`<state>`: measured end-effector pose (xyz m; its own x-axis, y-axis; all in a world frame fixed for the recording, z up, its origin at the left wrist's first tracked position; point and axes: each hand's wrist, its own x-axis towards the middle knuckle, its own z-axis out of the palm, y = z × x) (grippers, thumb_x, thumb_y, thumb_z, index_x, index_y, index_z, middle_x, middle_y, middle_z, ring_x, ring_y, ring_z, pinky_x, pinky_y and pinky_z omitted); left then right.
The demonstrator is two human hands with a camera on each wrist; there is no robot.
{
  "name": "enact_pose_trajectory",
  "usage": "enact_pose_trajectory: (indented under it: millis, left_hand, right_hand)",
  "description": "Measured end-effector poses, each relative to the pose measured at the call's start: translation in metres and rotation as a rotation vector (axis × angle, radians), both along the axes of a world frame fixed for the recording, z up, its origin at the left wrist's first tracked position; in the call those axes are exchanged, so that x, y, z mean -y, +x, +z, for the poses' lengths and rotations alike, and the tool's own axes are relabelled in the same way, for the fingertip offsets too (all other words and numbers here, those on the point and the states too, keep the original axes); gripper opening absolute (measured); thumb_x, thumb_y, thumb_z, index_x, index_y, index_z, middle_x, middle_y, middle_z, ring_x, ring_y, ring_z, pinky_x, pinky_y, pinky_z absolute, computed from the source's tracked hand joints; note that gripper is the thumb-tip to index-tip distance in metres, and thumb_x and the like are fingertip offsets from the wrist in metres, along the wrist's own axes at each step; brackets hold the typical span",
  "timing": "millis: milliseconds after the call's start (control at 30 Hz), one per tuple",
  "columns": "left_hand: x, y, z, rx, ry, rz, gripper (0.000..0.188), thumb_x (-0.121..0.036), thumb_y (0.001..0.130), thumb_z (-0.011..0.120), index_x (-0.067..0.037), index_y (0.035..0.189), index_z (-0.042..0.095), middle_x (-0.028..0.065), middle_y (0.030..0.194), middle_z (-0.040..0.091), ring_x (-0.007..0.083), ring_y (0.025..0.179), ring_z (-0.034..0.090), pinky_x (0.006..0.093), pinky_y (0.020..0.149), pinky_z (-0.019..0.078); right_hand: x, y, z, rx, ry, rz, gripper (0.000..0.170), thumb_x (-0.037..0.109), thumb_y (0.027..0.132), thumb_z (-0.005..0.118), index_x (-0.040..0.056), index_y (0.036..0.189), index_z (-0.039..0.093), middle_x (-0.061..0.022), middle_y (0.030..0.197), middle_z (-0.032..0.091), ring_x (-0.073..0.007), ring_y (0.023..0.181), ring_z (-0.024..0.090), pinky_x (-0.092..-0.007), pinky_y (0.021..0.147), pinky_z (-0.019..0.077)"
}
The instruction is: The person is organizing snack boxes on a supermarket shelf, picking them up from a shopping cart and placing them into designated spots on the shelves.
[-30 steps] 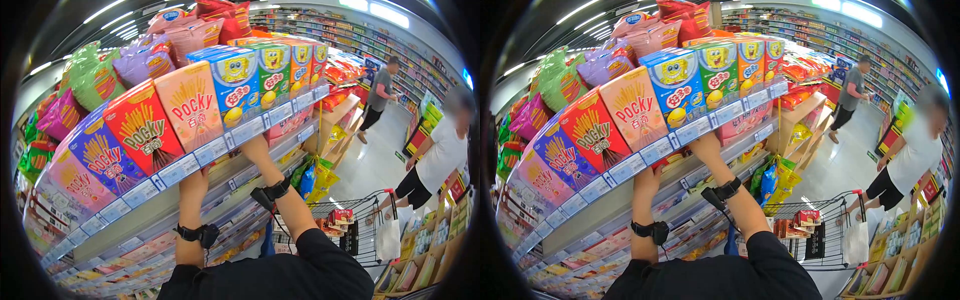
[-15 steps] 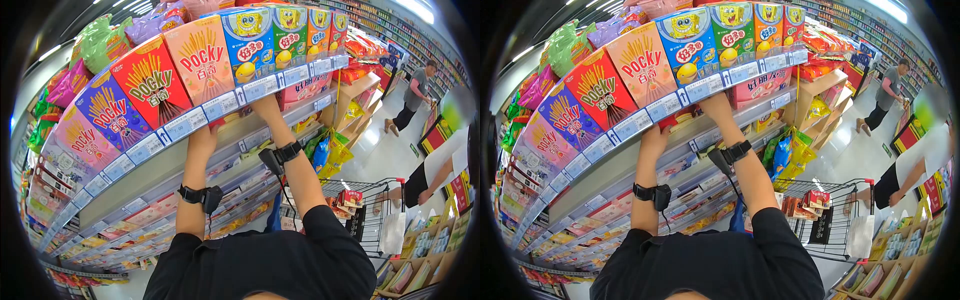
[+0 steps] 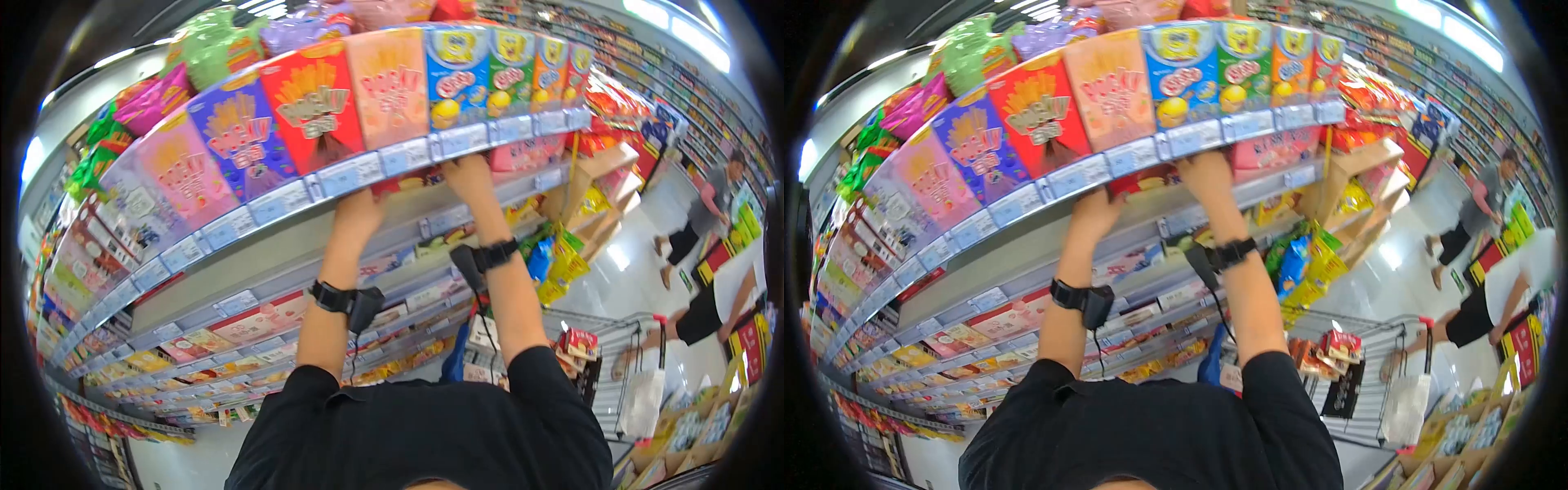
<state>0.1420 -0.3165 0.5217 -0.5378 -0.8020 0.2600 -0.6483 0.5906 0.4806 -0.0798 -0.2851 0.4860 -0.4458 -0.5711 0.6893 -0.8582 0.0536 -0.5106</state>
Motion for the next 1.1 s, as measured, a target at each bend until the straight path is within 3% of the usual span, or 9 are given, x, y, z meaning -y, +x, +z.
enact_pose_trajectory:
  millis: [100, 200, 300, 467, 600, 800, 933, 1000, 1100]
  left_hand:
    - [-0.011, 0.016, -0.008, -0.101, -0.084, -0.026, 0.062, -0.030, 0.080, 0.060, 0.007, 0.125, 0.038, 0.0308, 0.122, 0.044, 0.0410, 0.112, 0.046, 0.0423, 0.092, 0.0395]
    - [-0.022, 0.030, -0.036, -0.253, -0.414, 0.028, 0.058, -0.021, 0.076, 0.063, 0.004, 0.123, 0.042, 0.0263, 0.117, 0.049, 0.0418, 0.107, 0.048, 0.0444, 0.090, 0.0405]
    - [-0.041, 0.045, -0.037, -0.494, -0.738, -0.112, 0.050, -0.011, 0.072, 0.063, 0.002, 0.119, 0.049, 0.0211, 0.113, 0.051, 0.0387, 0.102, 0.050, 0.0440, 0.087, 0.0417]
    - [-0.062, 0.051, -0.101, -0.663, -0.665, -0.408, 0.038, -0.002, 0.069, 0.059, -0.001, 0.107, 0.057, 0.0162, 0.100, 0.056, 0.0317, 0.088, 0.054, 0.0383, 0.078, 0.0436]
    - [-0.088, 0.015, -0.193, -0.663, -0.279, -0.610, 0.028, 0.000, 0.067, 0.058, -0.002, 0.096, 0.060, 0.0139, 0.091, 0.057, 0.0309, 0.078, 0.055, 0.0399, 0.070, 0.0449]
    - [-0.166, -0.031, -0.313, -0.257, 0.286, -0.823, 0.023, -0.006, 0.075, 0.057, -0.006, 0.097, 0.060, 0.0105, 0.090, 0.060, 0.0281, 0.083, 0.058, 0.0368, 0.074, 0.0473]
    - [-0.219, -0.052, -0.357, 0.074, 0.485, -1.012, 0.028, -0.016, 0.078, 0.058, -0.005, 0.103, 0.058, 0.0132, 0.102, 0.059, 0.0310, 0.094, 0.057, 0.0383, 0.080, 0.0467]
    - [-0.236, -0.067, -0.383, 0.236, 0.567, -1.050, 0.030, -0.019, 0.078, 0.059, -0.004, 0.104, 0.057, 0.0139, 0.106, 0.058, 0.0318, 0.097, 0.056, 0.0388, 0.082, 0.0461]
    - [-0.253, -0.095, -0.440, 0.348, 0.737, -0.982, 0.041, -0.024, 0.078, 0.061, 0.000, 0.110, 0.055, 0.0187, 0.100, 0.061, 0.0331, 0.093, 0.059, 0.0381, 0.080, 0.0472]
  right_hand:
    - [-0.034, 0.024, 0.010, -0.093, -0.076, -0.032, 0.031, 0.025, 0.082, 0.055, -0.0042, 0.089, 0.059, -0.0253, 0.082, 0.061, -0.0442, 0.077, 0.056, -0.0501, 0.073, 0.0444]
    - [-0.042, 0.033, -0.012, -0.181, -0.177, -0.082, 0.033, 0.021, 0.079, 0.058, -0.0040, 0.100, 0.055, -0.0229, 0.099, 0.058, -0.0416, 0.096, 0.053, -0.0480, 0.084, 0.0405]
    - [-0.050, 0.050, -0.034, -0.329, -0.307, -0.142, 0.036, 0.018, 0.076, 0.061, -0.0015, 0.105, 0.053, -0.0191, 0.107, 0.056, -0.0386, 0.106, 0.049, -0.0477, 0.092, 0.0356]
    - [-0.106, 0.073, -0.090, -0.304, -0.390, -0.155, 0.035, 0.009, 0.070, 0.060, 0.0024, 0.103, 0.054, -0.0156, 0.105, 0.056, -0.0355, 0.103, 0.050, -0.0471, 0.092, 0.0351]
    - [-0.169, 0.089, -0.185, -0.145, -0.205, -0.193, 0.033, 0.006, 0.067, 0.059, 0.0046, 0.100, 0.055, -0.0140, 0.097, 0.057, -0.0338, 0.094, 0.052, -0.0434, 0.082, 0.0390]
    - [-0.294, 0.075, -0.330, 0.447, 0.405, -0.282, 0.034, 0.018, 0.074, 0.063, 0.0035, 0.104, 0.054, -0.0178, 0.094, 0.059, -0.0361, 0.092, 0.054, -0.0433, 0.079, 0.0430]
    - [-0.377, 0.048, -0.403, 0.886, 0.617, -0.542, 0.048, 0.033, 0.074, 0.064, -0.0010, 0.108, 0.055, -0.0209, 0.091, 0.064, -0.0358, 0.087, 0.060, -0.0401, 0.080, 0.0468]
    - [-0.411, 0.025, -0.440, 0.987, 0.682, -0.631, 0.045, 0.030, 0.077, 0.065, -0.0007, 0.108, 0.055, -0.0181, 0.091, 0.064, -0.0266, 0.090, 0.062, -0.0338, 0.074, 0.0495]
    - [-0.450, -0.014, -0.456, 1.688, 0.212, -0.569, 0.043, 0.031, 0.081, 0.061, -0.0003, 0.109, 0.051, -0.0132, 0.097, 0.060, -0.0194, 0.076, 0.059, -0.0340, 0.067, 0.0509]
